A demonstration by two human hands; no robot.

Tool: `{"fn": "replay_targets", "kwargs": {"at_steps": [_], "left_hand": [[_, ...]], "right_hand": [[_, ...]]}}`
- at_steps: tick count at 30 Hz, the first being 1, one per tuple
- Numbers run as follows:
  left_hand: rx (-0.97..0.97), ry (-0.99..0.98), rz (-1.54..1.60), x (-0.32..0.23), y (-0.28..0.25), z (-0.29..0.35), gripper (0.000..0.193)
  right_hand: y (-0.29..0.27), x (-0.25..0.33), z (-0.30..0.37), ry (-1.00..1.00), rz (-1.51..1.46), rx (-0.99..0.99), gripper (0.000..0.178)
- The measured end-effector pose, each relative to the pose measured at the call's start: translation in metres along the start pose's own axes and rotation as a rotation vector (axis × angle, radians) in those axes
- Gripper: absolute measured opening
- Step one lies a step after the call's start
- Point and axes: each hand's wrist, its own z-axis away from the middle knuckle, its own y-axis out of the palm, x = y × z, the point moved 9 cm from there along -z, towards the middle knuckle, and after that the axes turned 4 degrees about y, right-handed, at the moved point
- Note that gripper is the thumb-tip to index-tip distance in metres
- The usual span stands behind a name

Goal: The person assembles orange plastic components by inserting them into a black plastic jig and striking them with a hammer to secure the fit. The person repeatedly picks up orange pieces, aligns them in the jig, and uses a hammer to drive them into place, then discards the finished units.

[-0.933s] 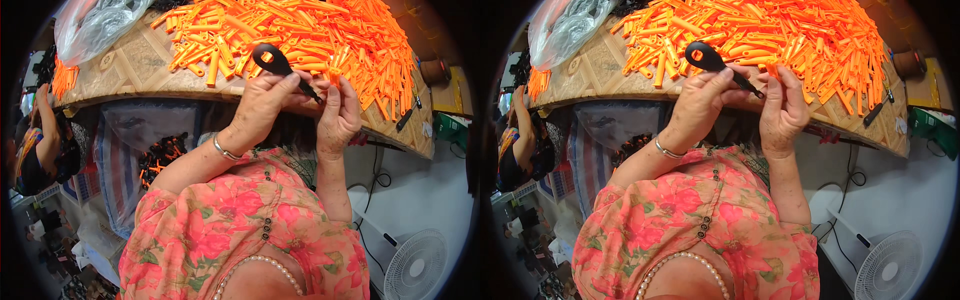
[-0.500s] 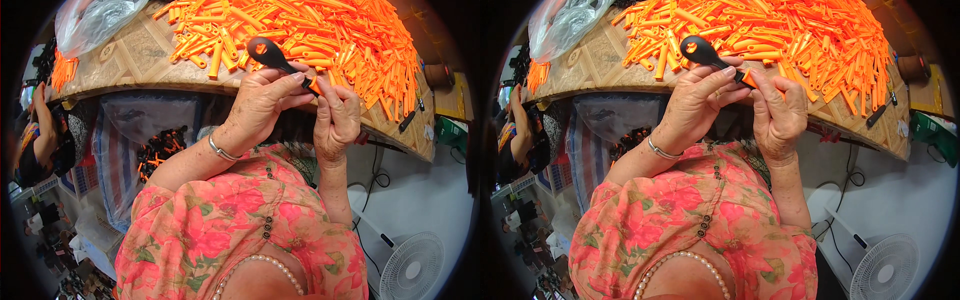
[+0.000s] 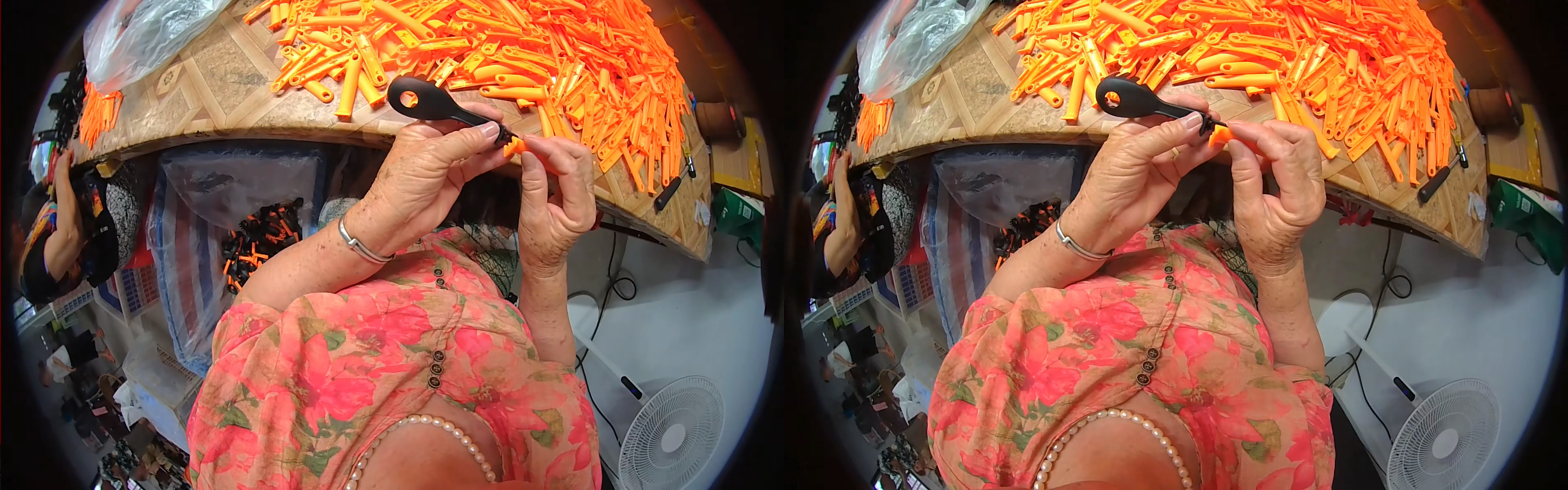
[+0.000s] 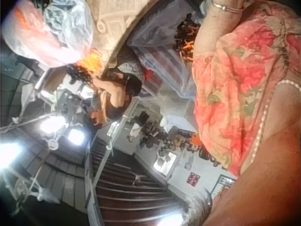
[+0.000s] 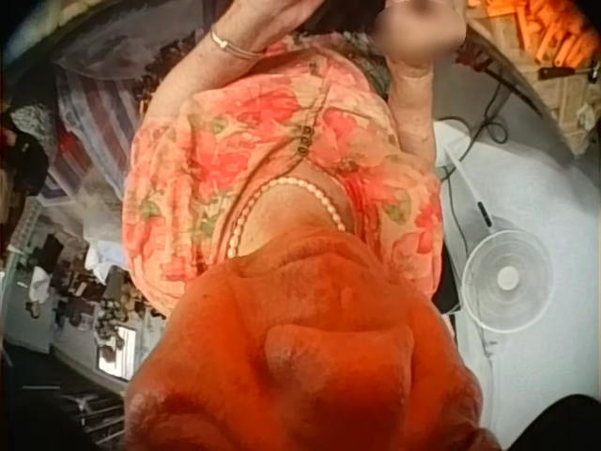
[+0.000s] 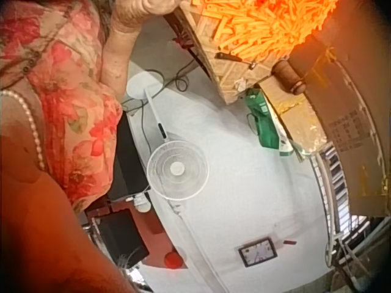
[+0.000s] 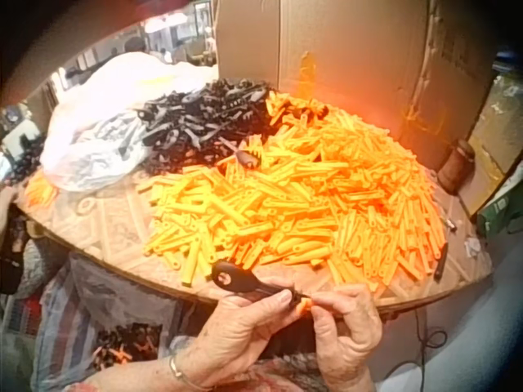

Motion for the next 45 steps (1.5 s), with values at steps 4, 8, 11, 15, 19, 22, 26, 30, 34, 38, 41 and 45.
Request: {"fn": "replay_targets", "kwargs": {"at_steps": [4,8,11,15,19,22,26,30,34,38,41,45], "left_hand": [[0.006,0.021,-0.05,0.0,0.001,0.002,0.019],[0.023,0.03,-0.066,-0.001,0.005,0.004,0.019],[0.019,0.036,-0.085,-0.002,0.004,0.005,0.019],[0.023,0.053,-0.105,-0.004,0.005,0.005,0.019],[0.019,0.082,-0.112,-0.006,0.005,0.006,0.019],[0.013,0.093,-0.129,-0.006,0.001,0.006,0.019],[0.041,0.136,-0.165,-0.009,0.002,0.007,0.018],[0.063,0.138,-0.164,-0.01,0.004,0.007,0.018],[0.065,0.185,-0.211,-0.015,0.007,0.008,0.018],[0.043,0.189,-0.223,-0.016,0.005,0.008,0.019],[0.024,0.187,-0.24,-0.014,0.0,0.007,0.02],[0.027,0.211,-0.34,-0.015,0.0,0.008,0.023]], "right_hand": [[-0.001,0.003,0.0,-0.006,-0.026,-0.01,0.018],[0.0,0.004,0.001,-0.018,-0.015,0.001,0.018],[0.001,0.005,0.001,-0.021,-0.009,0.01,0.018],[0.002,0.004,0.001,0.011,-0.038,0.013,0.018],[0.004,0.001,0.001,0.03,-0.077,0.017,0.017],[0.007,-0.001,0.001,0.046,-0.092,0.023,0.016],[0.007,-0.001,0.001,0.05,-0.11,0.024,0.016],[0.007,0.004,0.001,0.023,-0.114,0.022,0.016],[0.008,0.008,0.0,0.004,-0.059,0.028,0.016],[0.01,0.005,0.0,0.03,-0.028,0.033,0.015],[0.011,0.005,0.0,0.039,0.003,0.053,0.015],[0.011,0.0,0.0,0.118,-0.018,0.042,0.014]]}}
